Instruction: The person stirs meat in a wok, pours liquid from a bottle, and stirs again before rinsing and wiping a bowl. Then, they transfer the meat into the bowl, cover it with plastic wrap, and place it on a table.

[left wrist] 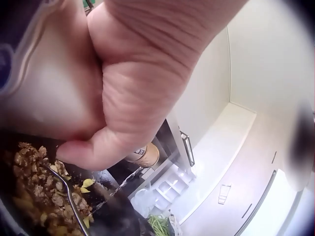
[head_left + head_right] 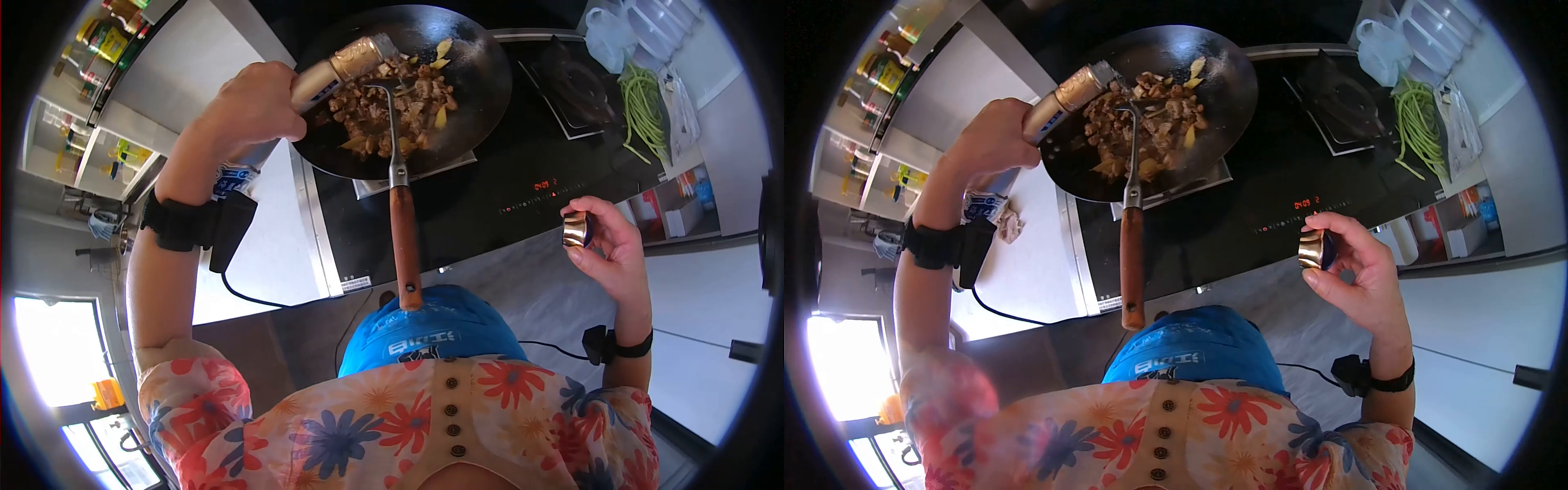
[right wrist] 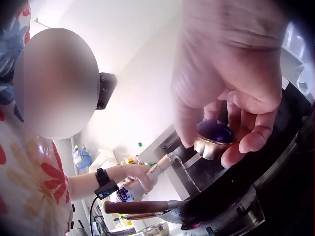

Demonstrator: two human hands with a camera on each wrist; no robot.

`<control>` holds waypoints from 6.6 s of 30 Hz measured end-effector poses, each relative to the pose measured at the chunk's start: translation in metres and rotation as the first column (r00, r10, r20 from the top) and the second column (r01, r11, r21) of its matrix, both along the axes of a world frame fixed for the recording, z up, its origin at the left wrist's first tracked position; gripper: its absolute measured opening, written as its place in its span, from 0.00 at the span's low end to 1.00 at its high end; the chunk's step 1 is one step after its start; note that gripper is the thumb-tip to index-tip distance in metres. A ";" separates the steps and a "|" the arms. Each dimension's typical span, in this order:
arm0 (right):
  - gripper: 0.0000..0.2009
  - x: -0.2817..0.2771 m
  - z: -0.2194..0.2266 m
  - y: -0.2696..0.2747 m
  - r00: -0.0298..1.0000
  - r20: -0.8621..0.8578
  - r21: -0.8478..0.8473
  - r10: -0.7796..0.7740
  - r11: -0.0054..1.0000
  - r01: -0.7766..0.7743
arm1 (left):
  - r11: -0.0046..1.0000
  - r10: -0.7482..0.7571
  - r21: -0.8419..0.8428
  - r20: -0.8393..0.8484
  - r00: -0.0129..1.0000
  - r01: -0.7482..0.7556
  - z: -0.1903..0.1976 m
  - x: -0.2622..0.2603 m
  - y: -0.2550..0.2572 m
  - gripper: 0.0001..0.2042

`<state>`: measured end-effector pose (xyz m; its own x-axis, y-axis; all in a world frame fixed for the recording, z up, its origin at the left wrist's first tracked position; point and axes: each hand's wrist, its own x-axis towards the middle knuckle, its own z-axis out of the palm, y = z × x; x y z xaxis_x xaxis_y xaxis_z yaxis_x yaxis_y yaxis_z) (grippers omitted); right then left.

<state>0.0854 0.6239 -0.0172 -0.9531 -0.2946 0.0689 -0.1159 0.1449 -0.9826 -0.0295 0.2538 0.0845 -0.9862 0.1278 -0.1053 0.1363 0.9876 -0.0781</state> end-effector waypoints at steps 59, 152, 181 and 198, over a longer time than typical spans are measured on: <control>0.23 0.189 0.090 -0.418 0.426 -0.388 0.394 0.818 0.564 -0.726 | 0.176 0.162 0.964 0.173 0.972 -0.201 -0.123 0.444 -0.207 0.08; 0.12 -0.022 0.031 -0.195 0.593 -0.653 0.711 0.471 0.652 0.264 | 0.258 0.913 0.948 -0.178 0.366 -0.184 -0.234 0.383 -0.325 0.19; 0.09 -0.150 0.093 -0.177 0.940 -0.334 0.192 -0.076 0.970 0.147 | -0.201 0.376 0.976 0.000 0.927 0.081 -0.141 0.059 -0.252 0.14; 0.09 -0.066 0.136 -0.216 0.779 -0.393 0.760 0.488 0.650 -0.025 | -0.174 0.412 0.979 -0.026 0.911 0.107 -0.146 0.061 -0.249 0.13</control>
